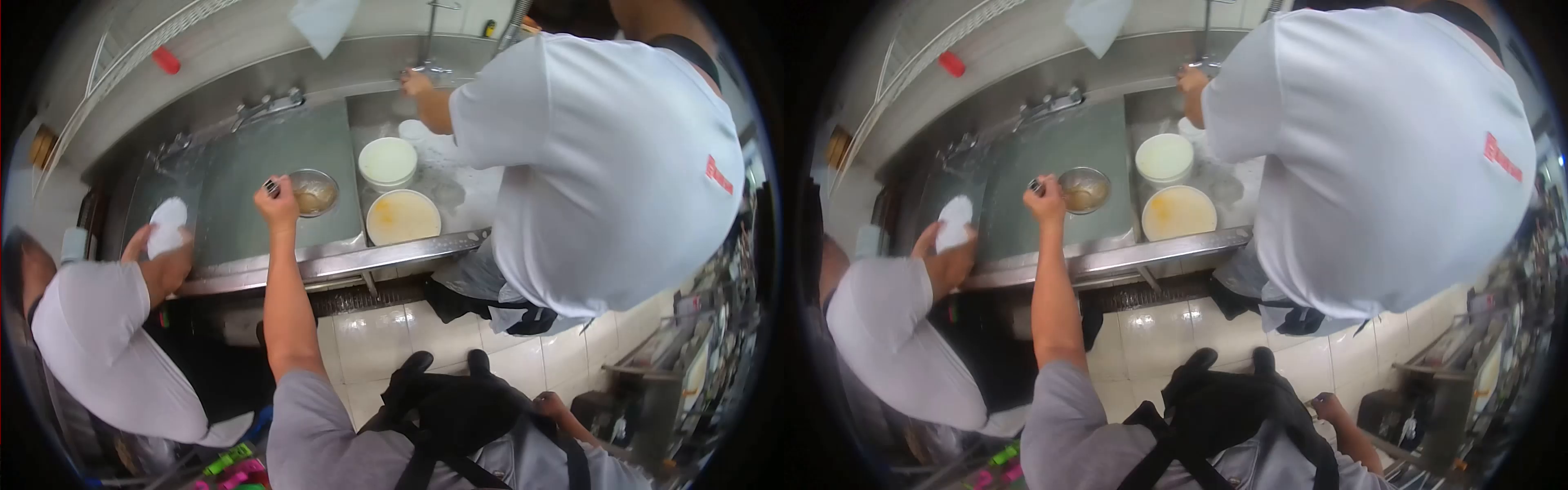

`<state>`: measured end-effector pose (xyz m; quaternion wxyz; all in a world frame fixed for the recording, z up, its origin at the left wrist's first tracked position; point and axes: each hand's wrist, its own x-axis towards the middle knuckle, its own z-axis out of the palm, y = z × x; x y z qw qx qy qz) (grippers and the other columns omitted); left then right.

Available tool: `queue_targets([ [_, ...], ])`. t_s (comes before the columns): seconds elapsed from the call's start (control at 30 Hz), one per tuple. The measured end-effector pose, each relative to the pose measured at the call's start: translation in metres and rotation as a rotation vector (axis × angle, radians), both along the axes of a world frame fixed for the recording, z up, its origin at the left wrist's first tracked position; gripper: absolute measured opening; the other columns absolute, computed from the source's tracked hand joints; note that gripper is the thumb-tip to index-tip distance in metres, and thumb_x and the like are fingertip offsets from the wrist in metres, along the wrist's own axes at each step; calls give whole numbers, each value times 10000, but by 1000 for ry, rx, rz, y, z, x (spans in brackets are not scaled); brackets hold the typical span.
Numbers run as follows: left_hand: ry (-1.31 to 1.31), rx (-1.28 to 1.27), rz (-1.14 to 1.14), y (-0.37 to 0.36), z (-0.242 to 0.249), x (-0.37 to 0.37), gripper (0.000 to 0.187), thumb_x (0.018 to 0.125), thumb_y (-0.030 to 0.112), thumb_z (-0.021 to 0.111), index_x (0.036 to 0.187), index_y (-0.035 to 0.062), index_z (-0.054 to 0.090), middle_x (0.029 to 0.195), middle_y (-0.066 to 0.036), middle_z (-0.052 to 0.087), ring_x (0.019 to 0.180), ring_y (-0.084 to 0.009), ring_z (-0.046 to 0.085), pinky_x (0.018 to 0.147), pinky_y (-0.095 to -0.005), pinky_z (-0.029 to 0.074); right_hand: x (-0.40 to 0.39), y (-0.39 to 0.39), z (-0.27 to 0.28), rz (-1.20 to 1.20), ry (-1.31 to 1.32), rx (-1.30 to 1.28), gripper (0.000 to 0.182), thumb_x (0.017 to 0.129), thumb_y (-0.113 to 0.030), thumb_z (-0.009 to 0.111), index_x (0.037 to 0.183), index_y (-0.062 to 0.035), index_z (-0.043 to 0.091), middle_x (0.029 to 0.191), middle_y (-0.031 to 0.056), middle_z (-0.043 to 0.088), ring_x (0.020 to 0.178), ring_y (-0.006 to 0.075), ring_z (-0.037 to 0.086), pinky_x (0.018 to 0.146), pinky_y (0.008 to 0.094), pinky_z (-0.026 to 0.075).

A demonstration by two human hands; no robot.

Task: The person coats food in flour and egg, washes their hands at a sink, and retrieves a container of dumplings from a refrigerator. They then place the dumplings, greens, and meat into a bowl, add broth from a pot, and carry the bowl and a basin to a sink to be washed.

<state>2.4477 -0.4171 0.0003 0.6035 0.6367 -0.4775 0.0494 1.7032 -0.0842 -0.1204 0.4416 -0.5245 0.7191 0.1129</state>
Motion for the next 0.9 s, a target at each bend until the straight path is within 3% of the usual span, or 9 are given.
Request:
queue_targets([
  [0.07, 595, -288, -143, -8, 3, -6, 205, 774, 66, 632, 626, -19, 520, 516, -118, 486, 434, -165, 479, 464, -305, 390, 21, 13, 10, -100, -25, 49, 264, 780, -246, 677, 852, 7, 701, 819, 186, 691, 749, 246, 673, 721, 352, 532],
  [0.13, 550, -272, -241, -21, 8, -14, 200, 778, 70, 632, 627, -5, 525, 514, -102, 479, 434, -165, 477, 465, -301, 393, 32, 15, 12, -190, -49, 90, 289, 779, -275, 675, 852, 3, 701, 826, 197, 688, 760, 269, 677, 730, 361, 535],
  [0.2, 507, -245, -330, -33, 16, -30, 195, 782, 74, 631, 628, 9, 530, 513, -85, 471, 434, -166, 474, 467, -296, 396, 30, 18, 3, 532, -38, -180, 330, 789, -300, 661, 880, 15, 691, 816, 211, 680, 781, 267, 678, 734, 370, 536],
  [0.3, -290, 7, -486, -46, 44, -80, 86, 690, 93, 661, 647, 62, 593, 574, -81, 586, 483, -243, 563, 480, -341, 438, 21, 33, -58, 375, -74, -277, 325, 801, -271, 638, 897, 38, 669, 787, 205, 670, 714, 230, 673, 661, 368, 540],
  [0.4, -745, 200, -937, -58, 48, -128, 130, 586, 186, 697, 675, 105, 648, 665, -90, 655, 615, -296, 635, 545, -398, 496, 79, 11, -1, -361, -20, 87, 302, 763, -241, 613, 897, 21, 683, 850, 227, 673, 832, 294, 675, 775, 390, 533],
  [0.5, -1267, 322, -1164, -43, 53, -172, 164, 570, 233, 714, 687, 131, 663, 670, -69, 658, 645, -268, 650, 592, -383, 523, 82, 25, -25, -219, -93, -128, 310, 795, -237, 592, 897, 46, 667, 702, 166, 667, 605, 239, 650, 581, 350, 528],
  [0.63, -1277, 309, -1138, -23, 71, -167, 170, 545, 225, 728, 679, 147, 658, 678, -50, 664, 657, -256, 655, 602, -384, 522, 88, 26, -14, -184, -53, -49, 324, 785, -258, 598, 890, 35, 687, 746, 205, 677, 679, 265, 667, 641, 366, 535],
  [0.83, -825, 183, -363, 1, 63, -36, 95, 553, 132, 676, 639, 125, 637, 625, -74, 634, 590, -282, 629, 557, -377, 496, 54, 41, -42, -195, -2, -4, 325, 781, -261, 596, 908, 26, 682, 851, 242, 676, 866, 334, 669, 798, 408, 513],
  [0.9, -813, 291, -358, 13, 51, -16, 72, 574, 129, 669, 631, 116, 628, 616, -89, 625, 582, -302, 620, 545, -386, 487, 27, 48, -75, 177, -74, -240, 312, 783, -250, 596, 880, 36, 675, 792, 239, 671, 811, 325, 676, 757, 408, 526],
])
